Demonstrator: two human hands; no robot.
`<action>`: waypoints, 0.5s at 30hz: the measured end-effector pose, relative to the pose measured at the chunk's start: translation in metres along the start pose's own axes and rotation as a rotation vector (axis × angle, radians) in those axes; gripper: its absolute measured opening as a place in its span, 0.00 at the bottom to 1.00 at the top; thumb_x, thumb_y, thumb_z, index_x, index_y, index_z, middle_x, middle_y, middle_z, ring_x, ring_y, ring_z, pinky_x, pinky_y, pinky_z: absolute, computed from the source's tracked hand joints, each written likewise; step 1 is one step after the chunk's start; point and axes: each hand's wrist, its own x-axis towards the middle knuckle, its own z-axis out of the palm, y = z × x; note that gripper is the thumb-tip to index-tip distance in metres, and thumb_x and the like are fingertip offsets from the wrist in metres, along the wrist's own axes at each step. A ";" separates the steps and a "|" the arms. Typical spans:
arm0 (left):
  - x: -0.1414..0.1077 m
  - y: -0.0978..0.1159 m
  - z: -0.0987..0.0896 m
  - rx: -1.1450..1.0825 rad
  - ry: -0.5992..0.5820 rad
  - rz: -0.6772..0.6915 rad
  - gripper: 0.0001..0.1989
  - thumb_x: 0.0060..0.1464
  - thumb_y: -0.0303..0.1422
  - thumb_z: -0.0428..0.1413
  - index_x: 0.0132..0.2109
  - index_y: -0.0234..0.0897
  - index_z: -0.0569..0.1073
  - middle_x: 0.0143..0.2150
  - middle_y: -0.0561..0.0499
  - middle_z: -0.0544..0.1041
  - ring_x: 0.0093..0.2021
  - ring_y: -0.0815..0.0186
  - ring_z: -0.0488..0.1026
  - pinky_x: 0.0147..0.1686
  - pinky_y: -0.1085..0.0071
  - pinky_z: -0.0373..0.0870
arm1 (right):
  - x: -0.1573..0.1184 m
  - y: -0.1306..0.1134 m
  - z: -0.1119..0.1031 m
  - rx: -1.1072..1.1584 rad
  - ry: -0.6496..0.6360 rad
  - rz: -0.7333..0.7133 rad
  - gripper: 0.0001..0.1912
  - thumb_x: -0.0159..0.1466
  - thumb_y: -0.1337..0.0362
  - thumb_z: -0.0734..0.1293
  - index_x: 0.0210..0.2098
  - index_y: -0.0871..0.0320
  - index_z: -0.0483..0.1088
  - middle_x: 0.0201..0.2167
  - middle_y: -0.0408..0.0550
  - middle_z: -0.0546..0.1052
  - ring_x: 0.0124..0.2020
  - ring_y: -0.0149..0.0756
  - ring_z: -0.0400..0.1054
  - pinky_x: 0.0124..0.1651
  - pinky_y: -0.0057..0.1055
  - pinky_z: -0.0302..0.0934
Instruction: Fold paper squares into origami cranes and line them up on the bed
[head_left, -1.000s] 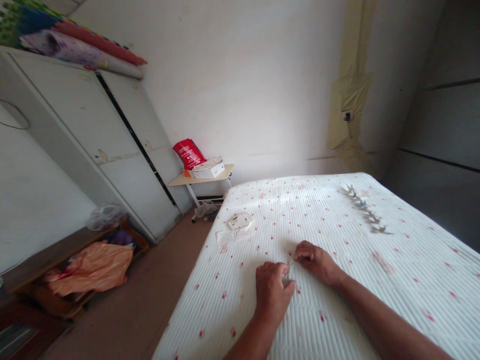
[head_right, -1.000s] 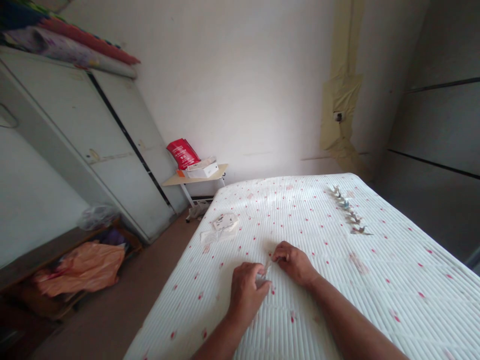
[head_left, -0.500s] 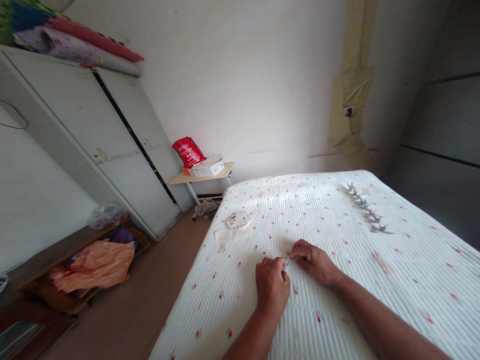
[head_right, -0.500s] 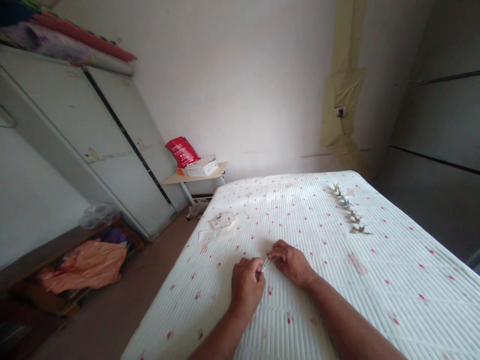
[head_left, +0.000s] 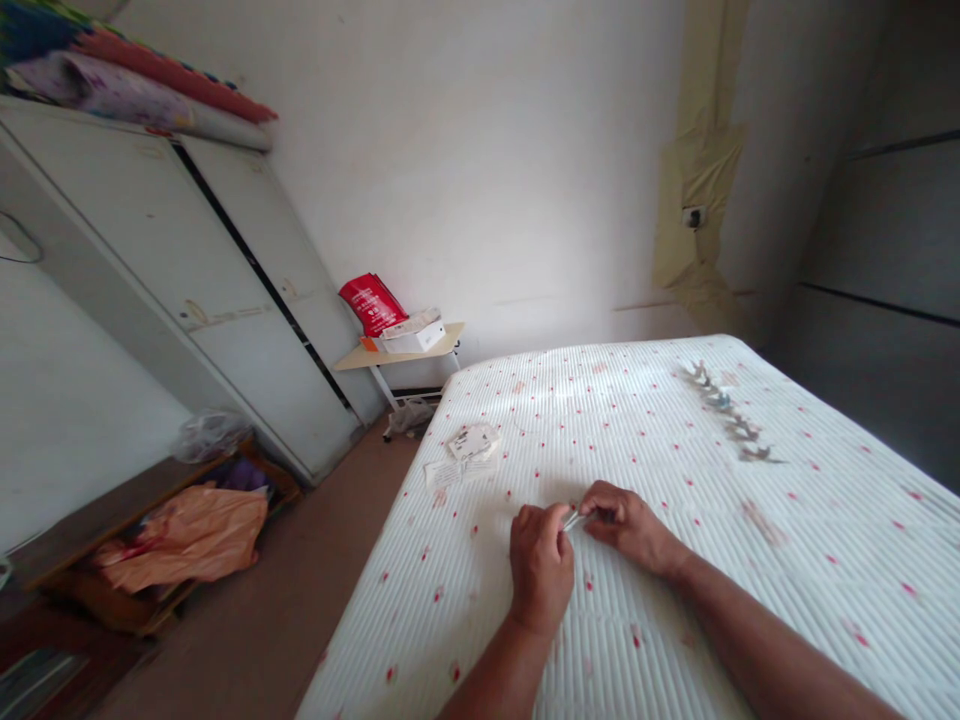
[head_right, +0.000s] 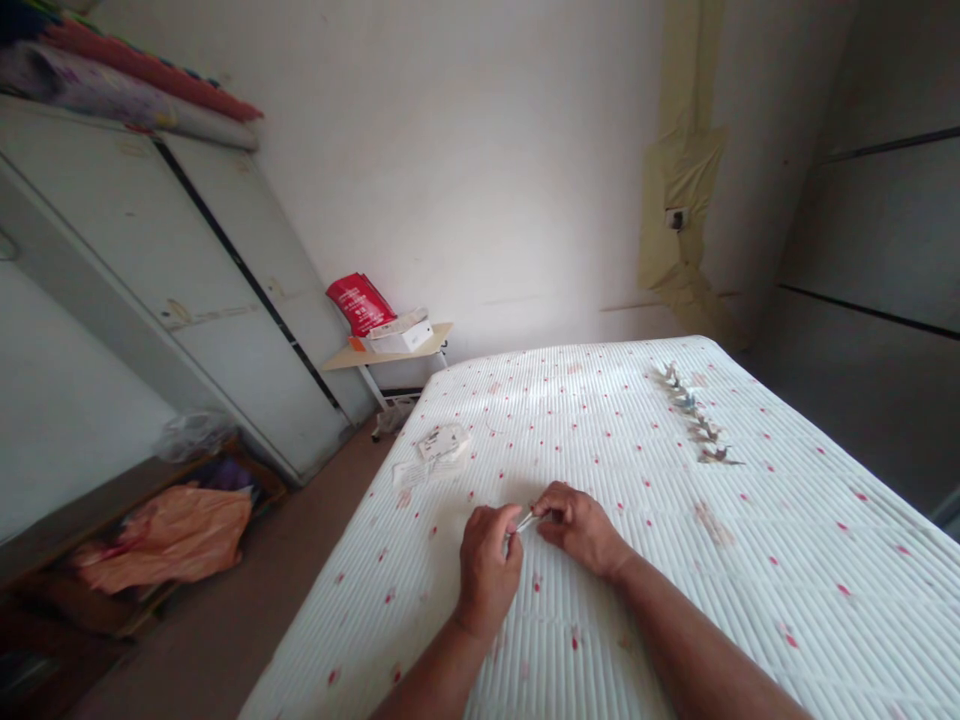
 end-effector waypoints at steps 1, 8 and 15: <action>0.000 0.000 -0.001 -0.003 0.007 0.016 0.19 0.45 0.16 0.49 0.43 0.38 0.70 0.32 0.50 0.72 0.36 0.63 0.67 0.37 0.66 0.66 | -0.001 -0.001 0.000 0.024 0.001 -0.013 0.06 0.53 0.71 0.63 0.30 0.58 0.70 0.30 0.45 0.72 0.30 0.31 0.65 0.34 0.27 0.60; -0.002 0.000 -0.007 -0.001 0.066 0.103 0.17 0.50 0.18 0.47 0.45 0.38 0.69 0.31 0.49 0.70 0.35 0.63 0.66 0.36 0.66 0.66 | -0.005 -0.017 0.000 -0.053 -0.054 -0.083 0.09 0.58 0.67 0.63 0.38 0.55 0.72 0.33 0.46 0.74 0.32 0.32 0.67 0.37 0.28 0.61; -0.002 -0.001 -0.011 0.005 0.089 0.137 0.14 0.53 0.20 0.47 0.44 0.37 0.69 0.31 0.49 0.71 0.35 0.63 0.67 0.36 0.65 0.65 | -0.005 -0.020 0.002 -0.244 -0.048 -0.187 0.11 0.63 0.62 0.59 0.37 0.55 0.72 0.32 0.48 0.75 0.35 0.33 0.69 0.40 0.30 0.61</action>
